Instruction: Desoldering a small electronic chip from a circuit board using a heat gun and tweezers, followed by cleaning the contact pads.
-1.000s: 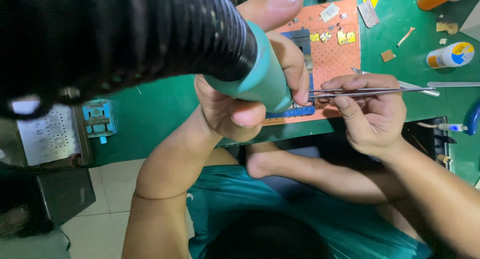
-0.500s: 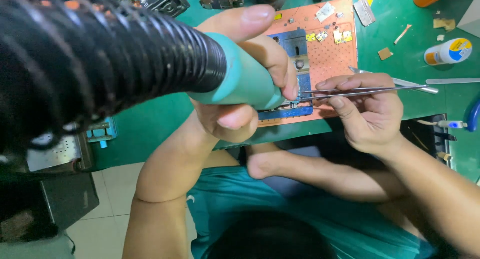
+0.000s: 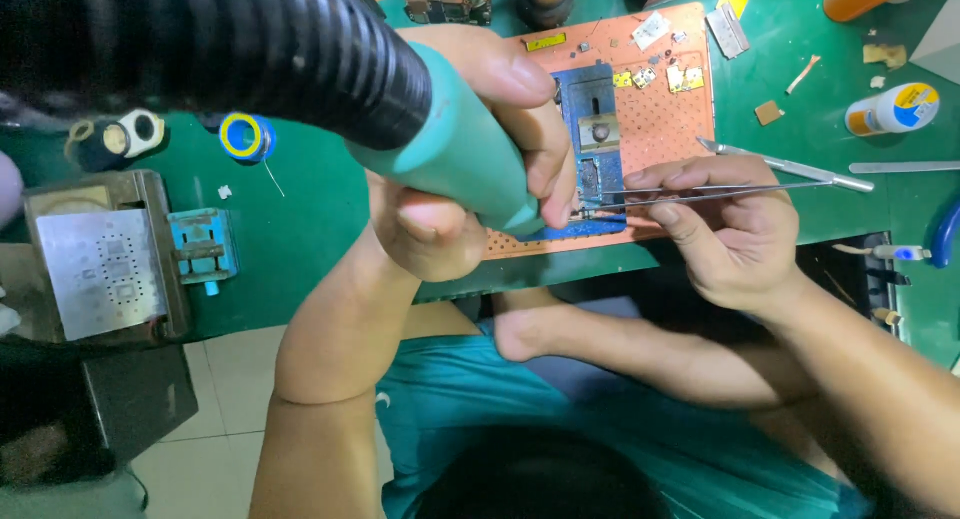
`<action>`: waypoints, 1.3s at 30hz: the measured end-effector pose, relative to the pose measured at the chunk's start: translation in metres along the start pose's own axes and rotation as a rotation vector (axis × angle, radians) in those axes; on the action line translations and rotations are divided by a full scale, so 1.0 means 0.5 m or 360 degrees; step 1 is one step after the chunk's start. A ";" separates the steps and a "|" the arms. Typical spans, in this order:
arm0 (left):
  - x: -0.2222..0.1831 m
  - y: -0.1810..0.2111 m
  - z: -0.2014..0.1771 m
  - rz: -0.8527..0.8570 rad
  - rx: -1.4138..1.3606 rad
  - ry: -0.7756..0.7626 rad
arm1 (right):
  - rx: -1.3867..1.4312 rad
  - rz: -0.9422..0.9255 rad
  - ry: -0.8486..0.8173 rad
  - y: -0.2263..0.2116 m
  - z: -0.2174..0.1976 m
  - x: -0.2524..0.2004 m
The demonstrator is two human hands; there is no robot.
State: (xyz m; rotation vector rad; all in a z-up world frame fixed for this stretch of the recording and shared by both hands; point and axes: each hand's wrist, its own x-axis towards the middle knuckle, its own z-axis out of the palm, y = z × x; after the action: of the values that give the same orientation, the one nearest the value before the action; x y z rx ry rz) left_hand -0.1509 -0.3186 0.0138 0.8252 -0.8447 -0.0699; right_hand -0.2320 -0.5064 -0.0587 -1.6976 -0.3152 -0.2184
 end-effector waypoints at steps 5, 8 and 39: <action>-0.003 0.011 -0.010 -0.0009 -0.0070 -0.0060 | -0.0110 -0.0096 -0.0026 0.014 -0.006 -0.003; 0.000 0.013 -0.011 -0.0007 -0.0109 -0.0060 | -0.0035 -0.0023 -0.0029 0.004 0.001 -0.002; 0.001 -0.005 -0.008 0.0083 -0.0110 -0.0061 | 0.0021 0.0080 0.0015 -0.009 0.005 0.004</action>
State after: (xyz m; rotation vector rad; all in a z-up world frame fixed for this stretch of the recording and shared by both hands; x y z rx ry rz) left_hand -0.1474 -0.3180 0.0111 0.7386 -0.8945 -0.0686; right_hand -0.2314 -0.5032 -0.0544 -1.6890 -0.2658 -0.1867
